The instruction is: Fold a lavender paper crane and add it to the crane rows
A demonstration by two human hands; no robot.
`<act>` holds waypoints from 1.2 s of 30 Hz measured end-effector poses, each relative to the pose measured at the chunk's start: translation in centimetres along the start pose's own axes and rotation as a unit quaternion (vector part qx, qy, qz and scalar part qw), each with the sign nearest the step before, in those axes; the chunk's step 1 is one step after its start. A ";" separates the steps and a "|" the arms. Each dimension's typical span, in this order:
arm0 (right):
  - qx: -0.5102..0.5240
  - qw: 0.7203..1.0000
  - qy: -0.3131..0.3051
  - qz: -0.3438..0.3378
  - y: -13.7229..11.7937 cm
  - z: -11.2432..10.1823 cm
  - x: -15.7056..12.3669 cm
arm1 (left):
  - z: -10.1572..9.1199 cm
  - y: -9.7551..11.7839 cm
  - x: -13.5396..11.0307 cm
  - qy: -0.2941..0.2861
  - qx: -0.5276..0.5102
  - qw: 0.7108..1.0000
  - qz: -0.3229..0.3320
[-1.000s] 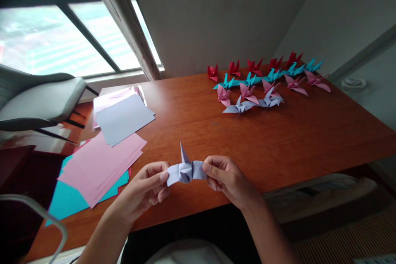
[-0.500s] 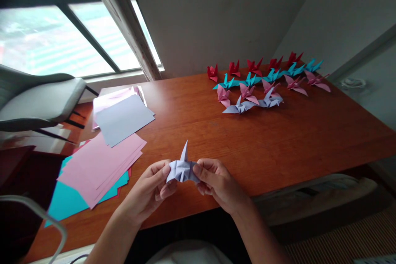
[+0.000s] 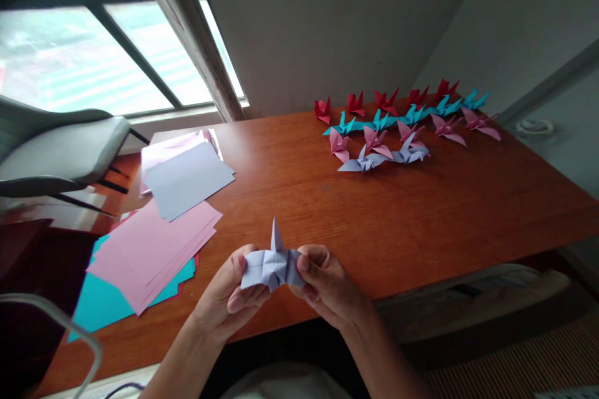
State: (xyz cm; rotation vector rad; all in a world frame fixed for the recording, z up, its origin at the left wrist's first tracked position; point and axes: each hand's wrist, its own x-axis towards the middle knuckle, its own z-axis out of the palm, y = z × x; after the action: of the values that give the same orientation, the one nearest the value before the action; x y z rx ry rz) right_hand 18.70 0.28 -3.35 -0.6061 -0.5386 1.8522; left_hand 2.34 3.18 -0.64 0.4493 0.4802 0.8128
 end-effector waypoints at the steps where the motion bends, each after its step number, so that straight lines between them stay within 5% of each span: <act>1: -0.003 1.000 0.002 0.002 0.0 -0.1 0.0 | -0.1 -0.1 0.0 0.000 0.008 1.000 -0.002; 18: -0.121 0.985 0.123 -0.003 -0.9 -0.2 -0.2 | -0.5 0.7 0.3 0.107 0.127 0.986 -0.014; 36: -0.101 0.990 0.090 0.036 -1.3 -0.1 -0.4 | -0.7 0.9 0.5 0.102 0.109 0.988 -0.030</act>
State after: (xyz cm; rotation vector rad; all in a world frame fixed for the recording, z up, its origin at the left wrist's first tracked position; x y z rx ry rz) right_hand 19.82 0.40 -2.58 -0.9303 -0.5945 1.8005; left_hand 1.75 4.21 -0.79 0.5534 0.7745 0.7540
